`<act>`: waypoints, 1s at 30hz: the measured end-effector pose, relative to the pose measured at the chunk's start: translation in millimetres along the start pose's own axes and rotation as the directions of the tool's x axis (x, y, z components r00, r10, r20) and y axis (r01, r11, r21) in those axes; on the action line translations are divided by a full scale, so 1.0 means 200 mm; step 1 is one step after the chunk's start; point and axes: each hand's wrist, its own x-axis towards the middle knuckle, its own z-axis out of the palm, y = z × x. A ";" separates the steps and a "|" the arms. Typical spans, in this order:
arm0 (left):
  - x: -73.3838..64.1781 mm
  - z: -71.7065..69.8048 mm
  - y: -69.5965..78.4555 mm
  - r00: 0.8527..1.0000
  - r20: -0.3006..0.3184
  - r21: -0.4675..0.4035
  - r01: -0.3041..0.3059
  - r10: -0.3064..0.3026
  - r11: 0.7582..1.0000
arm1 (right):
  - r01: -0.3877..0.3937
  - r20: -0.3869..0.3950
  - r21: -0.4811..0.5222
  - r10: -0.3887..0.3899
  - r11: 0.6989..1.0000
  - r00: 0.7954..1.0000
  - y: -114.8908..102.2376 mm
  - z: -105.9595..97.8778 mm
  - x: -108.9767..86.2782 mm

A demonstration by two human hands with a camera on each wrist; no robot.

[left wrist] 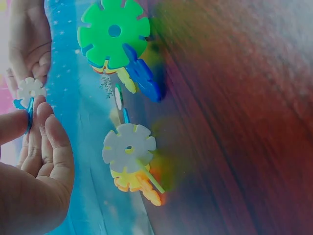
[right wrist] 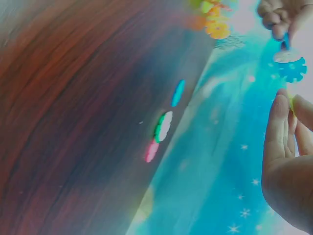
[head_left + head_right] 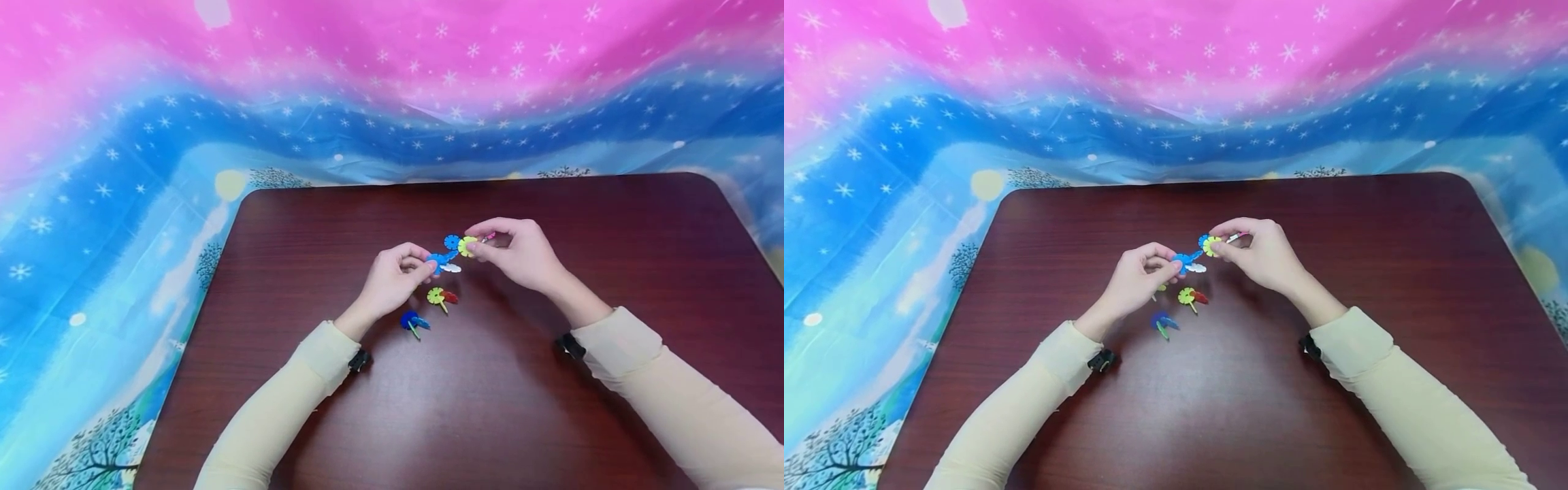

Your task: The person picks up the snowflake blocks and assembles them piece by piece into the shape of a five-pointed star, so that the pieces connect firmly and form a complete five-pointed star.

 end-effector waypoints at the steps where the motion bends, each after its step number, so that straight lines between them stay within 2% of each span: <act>1: 0.00 0.00 0.00 1.000 0.002 0.007 -0.002 0.002 1.000 | -0.001 -0.002 0.029 0.001 1.000 1.000 -0.01 0.00 -0.01; 7: -0.01 0.00 0.00 1.000 0.008 0.026 -0.005 0.005 1.000 | -0.022 0.007 0.052 0.022 0.998 1.000 -0.03 0.01 -0.02; 12: -0.01 0.01 0.01 0.999 0.020 0.032 -0.033 0.033 0.999 | -0.040 0.006 0.100 0.040 0.994 0.999 -0.03 0.02 -0.03; 19: -0.01 0.02 0.02 0.997 -0.008 0.057 -0.076 0.076 0.995 | -0.055 -0.014 0.136 0.057 0.989 0.998 -0.05 0.05 -0.04; 26: -0.01 0.01 0.02 0.996 -0.010 0.038 -0.089 0.090 0.995 | -0.059 -0.021 0.117 0.062 0.991 0.998 -0.07 0.06 -0.04; 30: -0.01 -0.01 0.01 0.997 -0.026 0.012 -0.075 0.076 0.997 | -0.043 -0.003 0.126 0.044 0.991 0.999 -0.07 0.07 -0.02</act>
